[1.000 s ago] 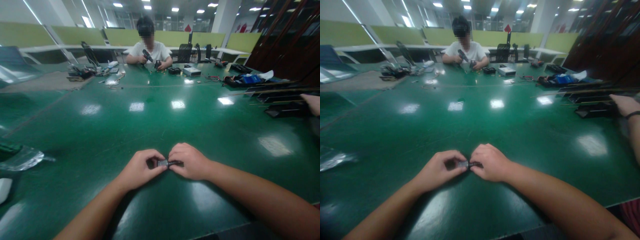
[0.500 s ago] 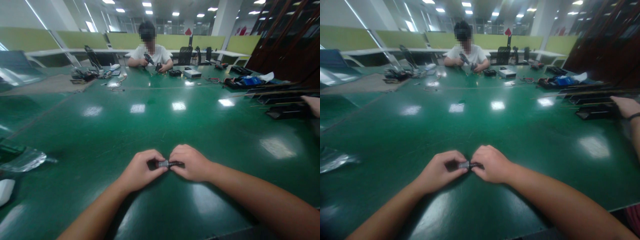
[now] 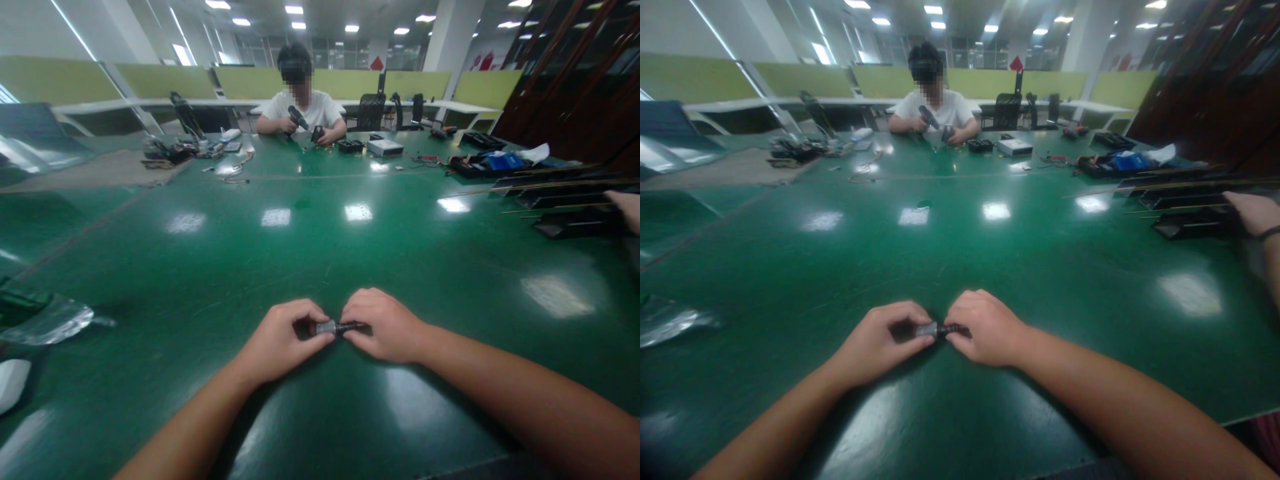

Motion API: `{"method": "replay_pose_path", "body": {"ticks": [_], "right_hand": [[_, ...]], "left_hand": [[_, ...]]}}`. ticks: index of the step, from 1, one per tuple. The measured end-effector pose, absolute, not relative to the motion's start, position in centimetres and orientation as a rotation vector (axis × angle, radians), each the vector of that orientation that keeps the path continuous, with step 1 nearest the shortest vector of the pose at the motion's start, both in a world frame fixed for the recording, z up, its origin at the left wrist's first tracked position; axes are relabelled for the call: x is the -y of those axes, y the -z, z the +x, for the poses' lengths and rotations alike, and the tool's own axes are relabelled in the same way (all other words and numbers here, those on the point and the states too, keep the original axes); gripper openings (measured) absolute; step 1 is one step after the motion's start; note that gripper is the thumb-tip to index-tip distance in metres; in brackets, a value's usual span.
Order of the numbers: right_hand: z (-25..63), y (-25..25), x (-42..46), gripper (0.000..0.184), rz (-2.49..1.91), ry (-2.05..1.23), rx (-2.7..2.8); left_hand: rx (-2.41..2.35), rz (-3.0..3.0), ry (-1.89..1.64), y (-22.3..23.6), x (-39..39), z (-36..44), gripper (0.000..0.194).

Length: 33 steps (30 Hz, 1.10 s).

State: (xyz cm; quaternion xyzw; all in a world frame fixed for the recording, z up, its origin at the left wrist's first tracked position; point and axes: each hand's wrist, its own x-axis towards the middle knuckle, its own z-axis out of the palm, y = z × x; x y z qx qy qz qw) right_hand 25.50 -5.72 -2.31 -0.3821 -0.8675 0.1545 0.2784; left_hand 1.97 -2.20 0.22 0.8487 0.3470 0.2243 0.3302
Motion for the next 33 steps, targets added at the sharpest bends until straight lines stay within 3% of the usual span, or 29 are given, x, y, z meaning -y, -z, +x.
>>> {"method": "replay_pose_path", "body": {"ticks": [33], "right_hand": [[26.33, 2.05, 5.85, 0.009, -1.053, -0.419, 2.326]], "left_hand": [[-0.919, 2.170, -0.557, 0.02, 1.99, 1.76, 0.014]]}}
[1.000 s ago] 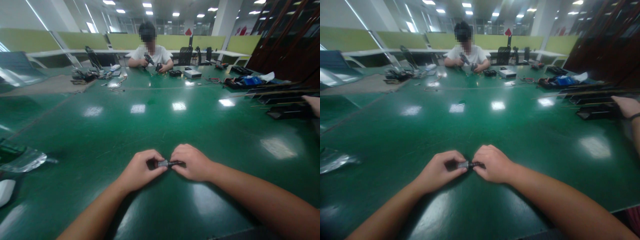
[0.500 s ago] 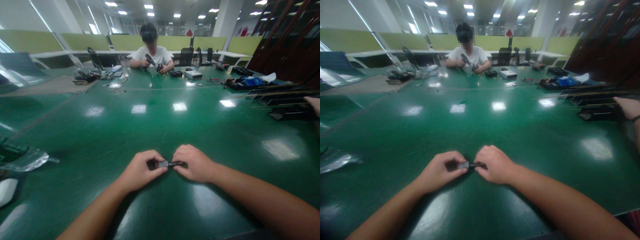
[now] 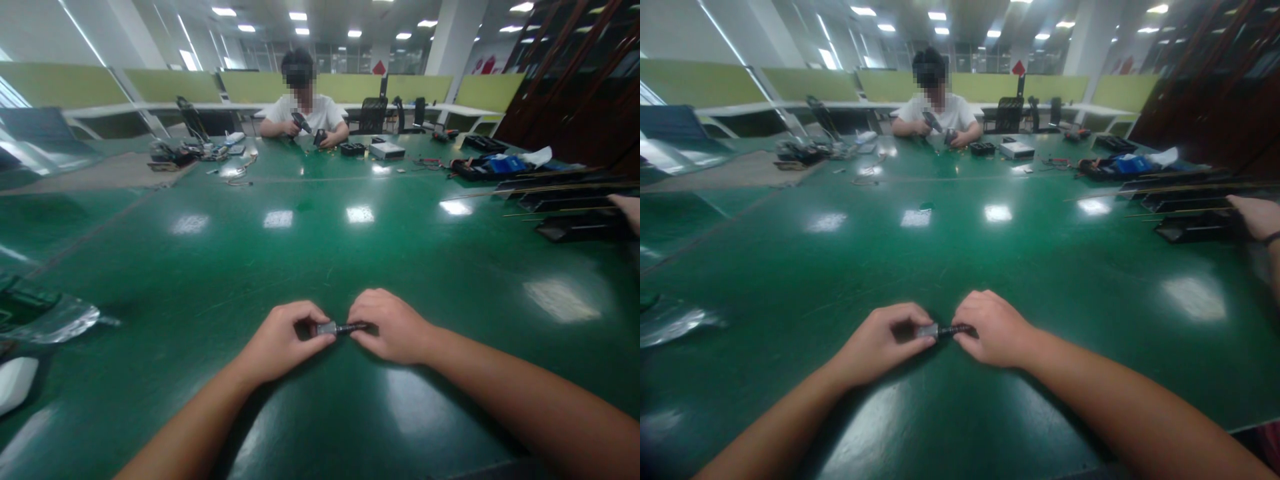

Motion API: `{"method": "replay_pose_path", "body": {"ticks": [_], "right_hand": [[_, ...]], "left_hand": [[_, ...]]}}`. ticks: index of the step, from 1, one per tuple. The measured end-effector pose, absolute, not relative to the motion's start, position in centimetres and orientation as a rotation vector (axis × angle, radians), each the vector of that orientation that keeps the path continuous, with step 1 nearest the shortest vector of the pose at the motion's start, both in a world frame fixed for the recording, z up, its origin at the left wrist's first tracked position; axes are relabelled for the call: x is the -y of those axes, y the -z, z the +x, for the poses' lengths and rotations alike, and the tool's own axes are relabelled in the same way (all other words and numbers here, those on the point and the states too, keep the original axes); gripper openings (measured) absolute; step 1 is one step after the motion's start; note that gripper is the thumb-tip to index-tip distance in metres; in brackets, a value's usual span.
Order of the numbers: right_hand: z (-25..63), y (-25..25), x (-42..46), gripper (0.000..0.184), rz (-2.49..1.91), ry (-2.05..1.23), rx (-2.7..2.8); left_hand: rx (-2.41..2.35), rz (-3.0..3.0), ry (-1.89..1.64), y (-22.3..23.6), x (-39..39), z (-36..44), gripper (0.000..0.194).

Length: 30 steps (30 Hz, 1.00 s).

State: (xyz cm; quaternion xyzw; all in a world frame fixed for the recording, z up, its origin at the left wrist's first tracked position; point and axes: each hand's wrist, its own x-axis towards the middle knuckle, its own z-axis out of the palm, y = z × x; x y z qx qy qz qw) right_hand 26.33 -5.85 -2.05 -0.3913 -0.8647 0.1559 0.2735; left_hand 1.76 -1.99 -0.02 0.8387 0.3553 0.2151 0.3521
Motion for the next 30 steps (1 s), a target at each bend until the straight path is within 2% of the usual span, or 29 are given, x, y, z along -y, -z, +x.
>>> {"method": "replay_pose_path", "body": {"ticks": [30], "right_hand": [[27.34, 1.40, 6.00, 0.009, -1.085, -0.423, 2.341]], "left_hand": [[-0.924, 2.151, -0.550, -0.05, 1.97, 1.79, 0.015]]}}
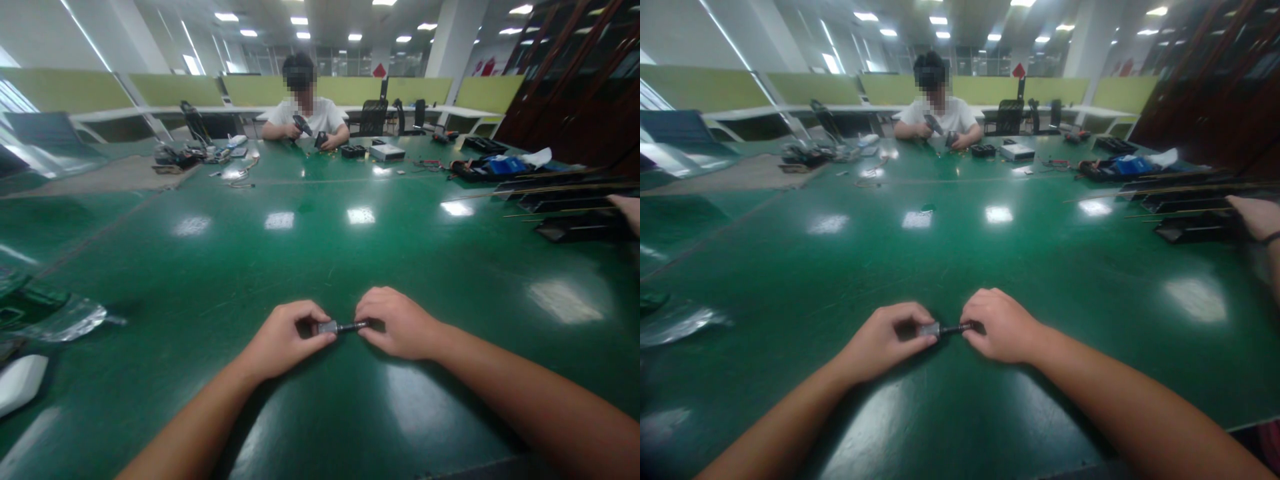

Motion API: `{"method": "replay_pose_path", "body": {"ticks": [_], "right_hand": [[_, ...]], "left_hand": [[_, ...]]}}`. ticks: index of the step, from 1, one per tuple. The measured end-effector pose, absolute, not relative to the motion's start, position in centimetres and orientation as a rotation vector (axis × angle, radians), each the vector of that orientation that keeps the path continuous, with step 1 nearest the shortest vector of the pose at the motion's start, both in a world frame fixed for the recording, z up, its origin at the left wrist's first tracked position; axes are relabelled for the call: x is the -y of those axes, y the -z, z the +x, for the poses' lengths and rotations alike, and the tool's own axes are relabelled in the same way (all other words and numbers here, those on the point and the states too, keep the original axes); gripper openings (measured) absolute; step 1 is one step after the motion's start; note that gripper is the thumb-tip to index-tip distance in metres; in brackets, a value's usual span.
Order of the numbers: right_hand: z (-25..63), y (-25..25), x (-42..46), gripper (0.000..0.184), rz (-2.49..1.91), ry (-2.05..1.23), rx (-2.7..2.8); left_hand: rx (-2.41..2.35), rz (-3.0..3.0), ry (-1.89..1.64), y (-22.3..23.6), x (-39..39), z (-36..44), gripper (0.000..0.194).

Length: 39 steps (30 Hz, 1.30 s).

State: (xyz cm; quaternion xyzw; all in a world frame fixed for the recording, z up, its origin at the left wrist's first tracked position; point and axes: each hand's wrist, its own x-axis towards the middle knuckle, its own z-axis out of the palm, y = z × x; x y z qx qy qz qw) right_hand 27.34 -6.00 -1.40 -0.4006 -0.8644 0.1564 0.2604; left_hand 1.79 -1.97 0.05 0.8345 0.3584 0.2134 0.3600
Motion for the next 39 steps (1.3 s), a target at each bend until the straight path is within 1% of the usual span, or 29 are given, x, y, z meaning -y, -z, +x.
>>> {"method": "replay_pose_path", "body": {"ticks": [14, 29, 34, 39], "right_hand": [[28.2, 1.4, 5.8, 0.010, -1.109, -0.406, 2.358], [29.5, -0.2, 5.7, 0.009, -1.218, -0.385, 2.430], [28.8, 0.2, 5.8, 0.010, -1.185, -0.423, 2.435], [26.6, 1.4, 5.7, 0.011, -1.086, -0.414, 2.392]], "left_hand": [[-0.917, 2.169, -0.561, 0.2, 2.0, 1.7, 0.016], [-0.931, 2.151, -0.536, 0.1, 1.9, 1.8, 0.018], [-0.933, 2.150, -0.539, 0.2, 1.8, 1.8, 0.018], [-0.872, 2.180, -0.570, 0.3, 2.0, 2.0, 0.013]]}}
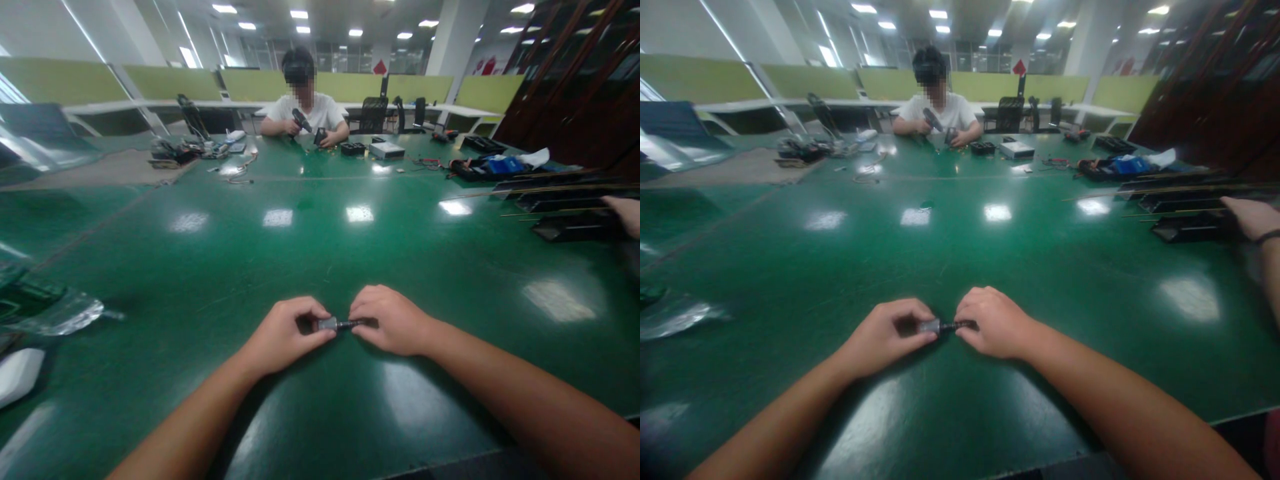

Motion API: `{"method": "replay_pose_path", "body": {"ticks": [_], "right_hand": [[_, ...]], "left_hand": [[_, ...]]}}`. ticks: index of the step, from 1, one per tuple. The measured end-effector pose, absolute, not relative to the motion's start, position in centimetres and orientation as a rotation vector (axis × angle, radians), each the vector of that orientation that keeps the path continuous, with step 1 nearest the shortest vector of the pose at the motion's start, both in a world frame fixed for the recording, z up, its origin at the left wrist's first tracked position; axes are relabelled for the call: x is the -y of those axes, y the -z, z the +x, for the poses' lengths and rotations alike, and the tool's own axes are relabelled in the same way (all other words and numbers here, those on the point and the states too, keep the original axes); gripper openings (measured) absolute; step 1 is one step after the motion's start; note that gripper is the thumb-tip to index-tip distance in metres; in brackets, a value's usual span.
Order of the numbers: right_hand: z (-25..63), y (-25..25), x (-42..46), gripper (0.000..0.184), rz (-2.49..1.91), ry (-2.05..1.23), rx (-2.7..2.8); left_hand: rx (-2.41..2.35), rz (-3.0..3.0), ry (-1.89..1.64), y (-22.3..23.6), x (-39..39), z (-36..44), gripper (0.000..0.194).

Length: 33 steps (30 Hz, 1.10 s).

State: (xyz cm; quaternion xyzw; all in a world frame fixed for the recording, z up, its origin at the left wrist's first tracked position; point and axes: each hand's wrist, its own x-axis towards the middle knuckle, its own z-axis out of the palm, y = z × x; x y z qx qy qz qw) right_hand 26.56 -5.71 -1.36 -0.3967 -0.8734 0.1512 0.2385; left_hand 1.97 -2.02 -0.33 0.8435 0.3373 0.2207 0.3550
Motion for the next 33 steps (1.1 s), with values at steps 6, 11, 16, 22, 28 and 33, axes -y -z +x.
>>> {"method": "replay_pose_path", "body": {"ticks": [6, 11, 16, 22, 28, 33], "right_hand": [[24.8, 2.1, 5.3, 0.007, -1.015, -0.366, 2.381], [25.1, 2.2, 5.3, 0.006, -1.012, -0.340, 2.367], [25.0, 2.1, 5.5, 0.008, -1.017, -0.346, 2.361], [25.4, 1.7, 5.7, 0.012, -1.030, -0.363, 2.355], [25.8, 1.5, 6.0, 0.014, -1.018, -0.372, 2.320], [25.6, 1.8, 6.0, 0.010, -1.000, -0.376, 2.332]], "left_hand": [[-0.784, 2.228, -0.668, 0.1, 2.4, 2.3, 0.009], [-0.868, 2.208, -0.639, -0.4, 2.5, 2.3, 0.014], [-0.930, 2.189, -0.549, -0.7, 2.3, 2.2, 0.016], [-0.945, 2.148, -0.517, -0.6, 2.2, 2.1, 0.019], [-0.945, 2.152, -0.501, -0.5, 2.1, 2.1, 0.018], [-0.955, 2.135, -0.506, -0.5, 2.2, 1.9, 0.020]]}}
